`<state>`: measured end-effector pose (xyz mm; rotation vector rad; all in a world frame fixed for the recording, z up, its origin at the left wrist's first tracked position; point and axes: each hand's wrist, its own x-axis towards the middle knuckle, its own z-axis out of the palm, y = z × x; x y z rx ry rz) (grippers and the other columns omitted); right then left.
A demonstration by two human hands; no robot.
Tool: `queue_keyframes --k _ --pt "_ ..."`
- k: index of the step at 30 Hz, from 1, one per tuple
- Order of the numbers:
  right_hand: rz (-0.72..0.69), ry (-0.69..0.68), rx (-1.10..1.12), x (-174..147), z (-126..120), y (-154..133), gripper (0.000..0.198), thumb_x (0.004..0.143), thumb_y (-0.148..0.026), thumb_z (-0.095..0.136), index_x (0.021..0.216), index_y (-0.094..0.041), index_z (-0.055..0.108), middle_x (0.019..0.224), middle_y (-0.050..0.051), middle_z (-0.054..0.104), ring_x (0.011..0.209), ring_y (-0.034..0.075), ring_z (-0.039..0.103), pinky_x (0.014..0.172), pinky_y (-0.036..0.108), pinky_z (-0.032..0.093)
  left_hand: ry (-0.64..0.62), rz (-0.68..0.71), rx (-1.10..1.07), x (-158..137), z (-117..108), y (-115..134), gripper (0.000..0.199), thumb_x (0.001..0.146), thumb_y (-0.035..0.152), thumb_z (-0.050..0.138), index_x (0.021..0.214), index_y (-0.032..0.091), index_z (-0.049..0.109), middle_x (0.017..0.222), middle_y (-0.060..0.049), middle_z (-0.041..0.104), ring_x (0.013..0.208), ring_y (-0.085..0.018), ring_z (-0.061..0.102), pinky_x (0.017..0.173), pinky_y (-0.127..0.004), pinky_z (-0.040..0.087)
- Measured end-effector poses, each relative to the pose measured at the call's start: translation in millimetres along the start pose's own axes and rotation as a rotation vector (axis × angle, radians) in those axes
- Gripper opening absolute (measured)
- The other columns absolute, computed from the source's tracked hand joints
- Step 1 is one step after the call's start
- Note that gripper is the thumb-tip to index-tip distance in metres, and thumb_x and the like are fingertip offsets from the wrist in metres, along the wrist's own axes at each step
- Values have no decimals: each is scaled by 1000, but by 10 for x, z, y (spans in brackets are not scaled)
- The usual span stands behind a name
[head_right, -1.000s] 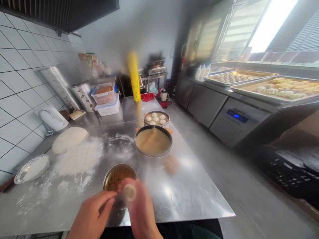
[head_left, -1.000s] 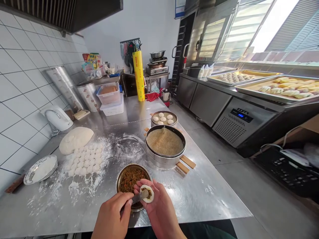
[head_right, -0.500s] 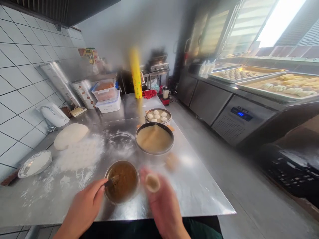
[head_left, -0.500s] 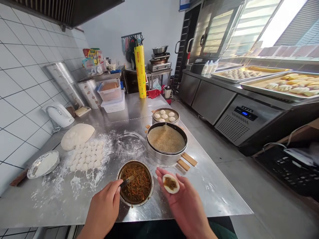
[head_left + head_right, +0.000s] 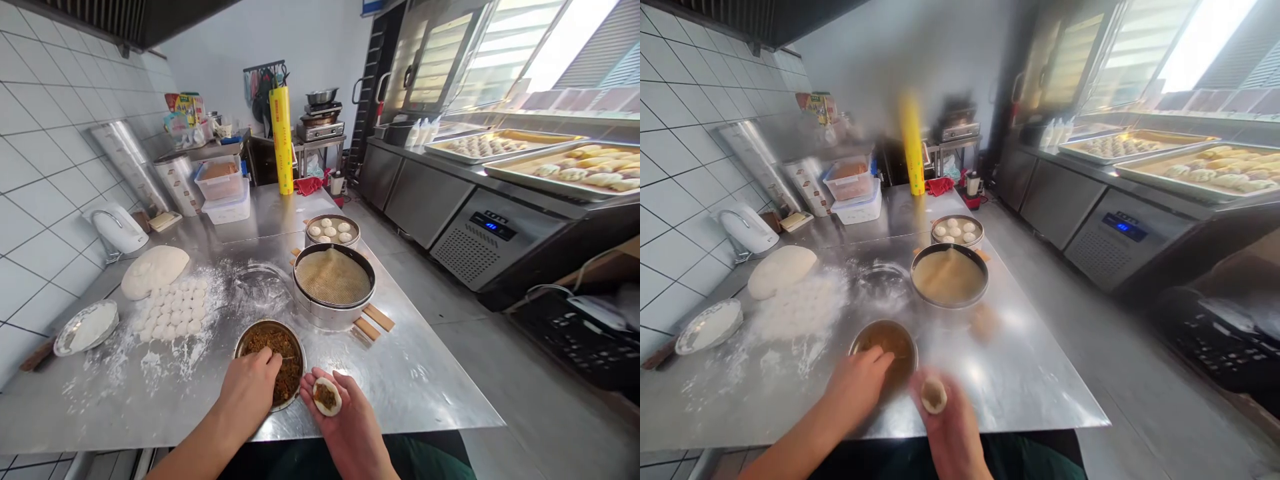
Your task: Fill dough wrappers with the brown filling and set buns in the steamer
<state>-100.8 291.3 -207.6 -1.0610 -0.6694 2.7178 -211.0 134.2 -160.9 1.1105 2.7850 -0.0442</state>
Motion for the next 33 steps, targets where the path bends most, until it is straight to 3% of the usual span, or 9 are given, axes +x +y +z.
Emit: queue_keyframes --k 9,15,22,25,28,30,33 --pt "-24 -62 -17 19 3 -25 34 74 -49 86 88 -19 79 100 9 78 102 30 74 105 43 60 -80 -41 -85 -274 -146 94 36 92 4 43 100 24 72 94 -5 74 77 -23 74 64 -31 49" --pt "-23 -70 -29 -18 -11 -31 39 74 -50 86 92 -16 81 104 11 77 111 33 70 114 48 53 -63 -187 -559 -291 -145 -74 34 93 16 52 97 30 82 99 -1 82 93 -21 76 87 -32 53" --pt "-57 33 -3 -5 81 -116 32 73 -46 87 91 -21 80 99 5 77 110 31 68 113 48 53 -186 -318 -942 -245 -166 -286 33 90 28 57 110 22 83 87 -1 81 72 -17 70 69 -27 51" --pt "-87 3 -40 -6 238 -145 30 72 -44 88 90 -20 81 94 6 76 102 28 68 106 42 57 -97 -305 -963 -266 -246 -250 32 93 28 55 112 22 80 87 0 79 74 -16 70 70 -26 53" --pt "-89 -48 -24 -27 448 -144 27 74 -41 88 91 -21 81 95 6 77 98 26 68 95 37 60 66 -266 -884 -308 -248 -127 33 100 30 50 120 28 77 108 -2 81 97 -19 75 90 -31 59" --pt "-55 -72 35 -42 577 -130 22 75 -38 86 91 -22 81 96 5 78 98 25 69 90 35 61 185 -219 -784 -342 -154 -25 36 104 29 46 129 29 73 125 -5 78 113 -20 74 99 -34 59" --pt "0 -113 125 -61 710 -112 18 77 -35 84 89 -23 79 94 5 78 100 25 72 94 36 60 416 -49 -571 -398 124 112 48 105 17 39 144 28 64 130 -9 74 117 -19 74 98 -32 62"
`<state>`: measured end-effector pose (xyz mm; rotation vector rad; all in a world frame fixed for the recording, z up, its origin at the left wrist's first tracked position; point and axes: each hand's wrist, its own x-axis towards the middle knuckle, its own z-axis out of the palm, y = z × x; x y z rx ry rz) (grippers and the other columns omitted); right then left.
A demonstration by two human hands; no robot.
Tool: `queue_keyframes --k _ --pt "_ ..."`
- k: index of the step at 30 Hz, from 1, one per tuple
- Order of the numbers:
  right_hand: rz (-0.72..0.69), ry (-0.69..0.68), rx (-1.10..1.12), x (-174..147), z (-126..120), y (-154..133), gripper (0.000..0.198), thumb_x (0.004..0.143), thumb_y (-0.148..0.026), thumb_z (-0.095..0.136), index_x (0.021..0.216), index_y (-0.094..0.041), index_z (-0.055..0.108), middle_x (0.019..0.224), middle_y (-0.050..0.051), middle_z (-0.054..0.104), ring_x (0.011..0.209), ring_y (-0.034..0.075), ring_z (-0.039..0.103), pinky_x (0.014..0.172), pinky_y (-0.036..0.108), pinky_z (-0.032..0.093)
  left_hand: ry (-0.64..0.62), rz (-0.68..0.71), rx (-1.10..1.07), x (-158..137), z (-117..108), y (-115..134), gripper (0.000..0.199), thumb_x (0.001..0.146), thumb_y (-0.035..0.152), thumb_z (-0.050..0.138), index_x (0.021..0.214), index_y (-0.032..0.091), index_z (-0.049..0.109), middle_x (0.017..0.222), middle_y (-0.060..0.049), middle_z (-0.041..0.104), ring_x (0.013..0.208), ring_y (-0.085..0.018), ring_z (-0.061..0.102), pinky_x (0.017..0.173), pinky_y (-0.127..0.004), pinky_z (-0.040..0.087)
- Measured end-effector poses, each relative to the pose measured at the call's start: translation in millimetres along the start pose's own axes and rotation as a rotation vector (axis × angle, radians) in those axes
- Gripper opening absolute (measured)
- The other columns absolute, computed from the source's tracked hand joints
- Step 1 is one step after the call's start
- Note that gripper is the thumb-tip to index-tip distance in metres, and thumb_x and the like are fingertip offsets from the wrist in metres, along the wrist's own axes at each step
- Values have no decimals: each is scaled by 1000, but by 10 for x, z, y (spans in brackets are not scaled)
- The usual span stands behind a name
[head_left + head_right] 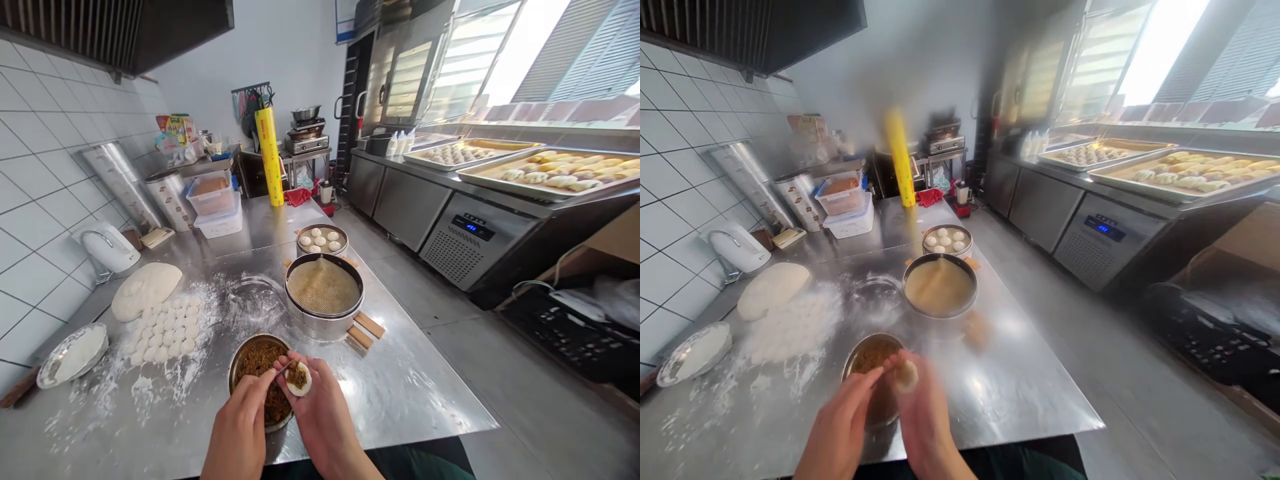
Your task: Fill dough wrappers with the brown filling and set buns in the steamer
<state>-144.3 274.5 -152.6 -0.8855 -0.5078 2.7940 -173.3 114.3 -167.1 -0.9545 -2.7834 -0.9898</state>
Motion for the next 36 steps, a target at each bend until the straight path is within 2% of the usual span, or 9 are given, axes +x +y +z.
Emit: queue_keyframes --k 3,6,10,15,19,24,29,33,36 --pt "29 -7 41 -31 75 7 25 73 -34 86 93 -21 78 98 6 79 105 27 73 103 38 58 207 180 210 -193 265 -93 58 102 8 41 153 34 57 127 -10 73 116 -21 74 94 -34 65" --pt "60 0 51 -91 133 -4 36 69 -37 90 98 -19 77 99 6 79 105 27 73 106 39 57 290 216 303 -344 430 -166 58 103 10 45 155 35 54 127 -11 71 113 -23 73 93 -36 65" --pt "22 -6 12 -147 150 -2 40 65 -41 93 96 -20 78 98 5 77 101 25 72 102 36 58 276 264 294 -443 478 -185 58 103 10 45 156 33 53 125 -12 71 109 -23 73 92 -35 65" --pt "-23 -20 -51 -117 18 55 31 72 -43 88 92 -20 79 100 6 77 103 26 71 101 38 57 244 217 353 -446 333 -148 55 102 9 44 146 36 63 119 -10 73 104 -22 75 88 -33 67" --pt "-52 -24 -77 -85 -71 88 31 76 -43 87 97 -22 79 100 6 77 106 29 70 104 43 56 212 206 273 -384 220 -137 52 104 12 41 147 33 64 119 -11 72 106 -20 75 89 -30 66" --pt "-27 -1 -52 -83 -70 63 30 76 -44 86 96 -22 80 97 7 78 108 32 72 108 46 54 166 242 207 -355 278 -183 53 105 12 37 147 31 64 116 -11 71 104 -19 76 86 -27 65" --pt "-41 -6 -81 -88 -63 63 30 75 -44 87 94 -21 80 93 7 78 99 29 72 100 43 58 182 244 212 -372 285 -202 52 106 14 41 149 33 61 120 -11 70 109 -19 73 92 -27 64" --pt "-10 -26 -68 -90 -47 58 24 79 -42 84 90 -22 79 90 6 77 94 27 71 90 38 59 184 282 263 -370 251 -188 56 104 11 37 148 35 62 114 -10 71 100 -19 74 87 -29 65" --pt "-22 -36 -65 -90 -50 54 24 80 -40 84 94 -22 80 91 5 77 94 27 70 90 39 58 214 253 249 -368 218 -189 55 104 9 41 149 34 61 118 -9 70 106 -18 74 90 -26 63"
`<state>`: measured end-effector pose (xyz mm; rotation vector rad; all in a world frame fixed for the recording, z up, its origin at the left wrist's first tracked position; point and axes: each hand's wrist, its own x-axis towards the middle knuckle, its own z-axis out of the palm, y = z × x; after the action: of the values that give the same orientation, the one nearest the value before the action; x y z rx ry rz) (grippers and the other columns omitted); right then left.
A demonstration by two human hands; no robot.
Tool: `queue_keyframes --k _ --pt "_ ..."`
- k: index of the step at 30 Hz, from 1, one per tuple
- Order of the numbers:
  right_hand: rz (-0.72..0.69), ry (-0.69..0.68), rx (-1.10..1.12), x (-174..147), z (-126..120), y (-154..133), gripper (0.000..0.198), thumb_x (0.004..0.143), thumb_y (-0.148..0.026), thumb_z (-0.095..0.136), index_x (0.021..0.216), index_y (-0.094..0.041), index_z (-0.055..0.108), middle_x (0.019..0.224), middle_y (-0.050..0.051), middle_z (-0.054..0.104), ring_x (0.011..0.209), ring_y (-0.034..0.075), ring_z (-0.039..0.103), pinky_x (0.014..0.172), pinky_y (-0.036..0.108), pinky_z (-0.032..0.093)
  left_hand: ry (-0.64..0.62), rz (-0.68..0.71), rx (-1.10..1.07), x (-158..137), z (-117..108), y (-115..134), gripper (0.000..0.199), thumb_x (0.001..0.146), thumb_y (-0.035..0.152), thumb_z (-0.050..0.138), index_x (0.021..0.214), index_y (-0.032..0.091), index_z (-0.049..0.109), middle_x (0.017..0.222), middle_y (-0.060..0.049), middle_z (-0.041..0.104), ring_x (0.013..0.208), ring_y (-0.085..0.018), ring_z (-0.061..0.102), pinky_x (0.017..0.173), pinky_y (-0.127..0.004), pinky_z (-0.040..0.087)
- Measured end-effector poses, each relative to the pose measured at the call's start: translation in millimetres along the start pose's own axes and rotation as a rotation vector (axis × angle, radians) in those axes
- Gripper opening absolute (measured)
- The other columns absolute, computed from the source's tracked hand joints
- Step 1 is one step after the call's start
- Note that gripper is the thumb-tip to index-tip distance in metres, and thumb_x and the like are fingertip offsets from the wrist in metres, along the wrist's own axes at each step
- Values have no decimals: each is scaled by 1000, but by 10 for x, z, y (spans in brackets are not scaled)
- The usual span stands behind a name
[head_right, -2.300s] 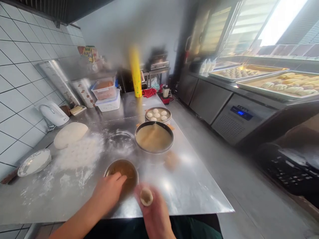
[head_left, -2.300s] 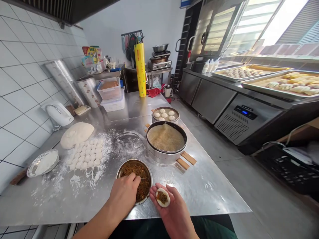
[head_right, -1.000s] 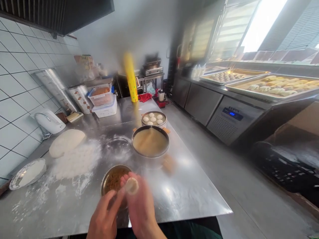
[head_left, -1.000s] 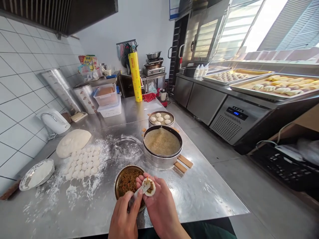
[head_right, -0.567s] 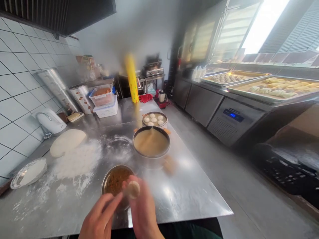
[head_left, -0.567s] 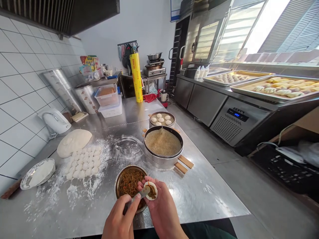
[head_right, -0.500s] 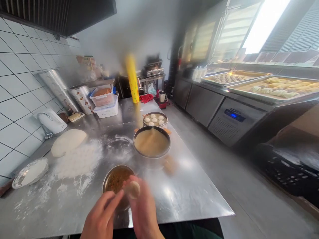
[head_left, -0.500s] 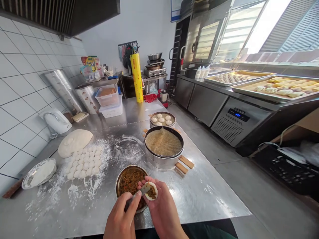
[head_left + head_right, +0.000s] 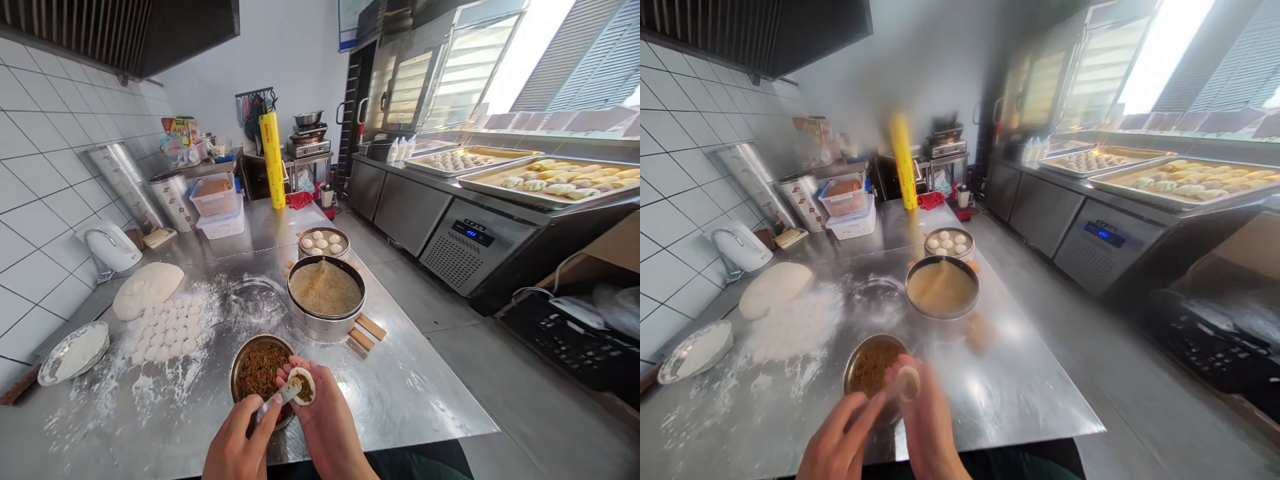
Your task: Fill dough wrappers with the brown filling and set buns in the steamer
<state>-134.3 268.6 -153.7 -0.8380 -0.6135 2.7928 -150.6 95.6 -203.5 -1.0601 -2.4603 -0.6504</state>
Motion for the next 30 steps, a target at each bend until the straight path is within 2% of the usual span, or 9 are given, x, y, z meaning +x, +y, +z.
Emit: queue_keyframes --k 3,7,11,14,16,19,22,25,30 --pt "-18 -13 -19 -1 -8 10 26 79 -41 85 95 -21 80 95 7 77 101 29 70 96 42 57 -6 -17 -49 7 4 -20 53 104 11 41 150 31 60 122 -11 69 112 -18 73 93 -26 63" --pt "-1 -24 -17 8 -20 19 27 80 -42 84 95 -20 80 95 8 78 98 29 71 99 43 56 -50 46 -89 40 7 -39 50 105 14 39 146 30 64 114 -10 71 102 -17 75 87 -25 64" --pt "26 -12 -17 26 -43 13 28 80 -42 83 97 -20 79 95 8 77 99 28 71 104 44 55 -45 65 -26 147 -128 -18 47 105 15 41 143 28 65 115 -10 73 102 -18 76 85 -25 65" --pt "33 -6 -18 29 -36 -5 28 78 -42 84 94 -20 79 94 8 76 100 29 70 108 47 53 -34 97 -50 210 -254 10 44 106 15 41 138 26 68 108 -9 76 93 -18 77 79 -26 65" --pt "25 11 -11 20 -14 -17 26 76 -40 86 91 -20 78 93 7 75 102 29 69 109 47 53 -33 50 -150 228 -314 27 41 107 16 42 138 26 66 100 -6 76 84 -15 76 75 -24 63" --pt "28 7 -23 -9 24 -16 25 77 -40 86 90 -21 76 92 6 75 98 28 68 103 43 55 -126 -49 -278 274 -367 49 37 106 18 47 136 28 67 91 -2 77 75 -13 75 69 -20 60" --pt "36 -70 -45 -38 29 9 22 82 -40 81 90 -21 75 92 6 74 94 27 67 94 41 56 -184 -141 -272 352 -378 53 30 106 20 48 122 25 73 96 -3 80 83 -15 78 74 -22 62" --pt "49 -103 -59 -57 -15 31 22 85 -42 78 94 -22 75 94 6 75 98 28 68 98 42 54 -179 -216 -244 359 -350 40 27 106 23 49 116 24 75 102 -5 81 91 -17 79 79 -23 64" --pt "30 -154 -71 -71 -84 48 18 91 -39 72 95 -22 77 102 7 75 103 27 67 100 41 53 -107 -184 -300 217 -270 43 30 107 26 48 124 27 72 101 -5 80 87 -16 79 77 -22 63"
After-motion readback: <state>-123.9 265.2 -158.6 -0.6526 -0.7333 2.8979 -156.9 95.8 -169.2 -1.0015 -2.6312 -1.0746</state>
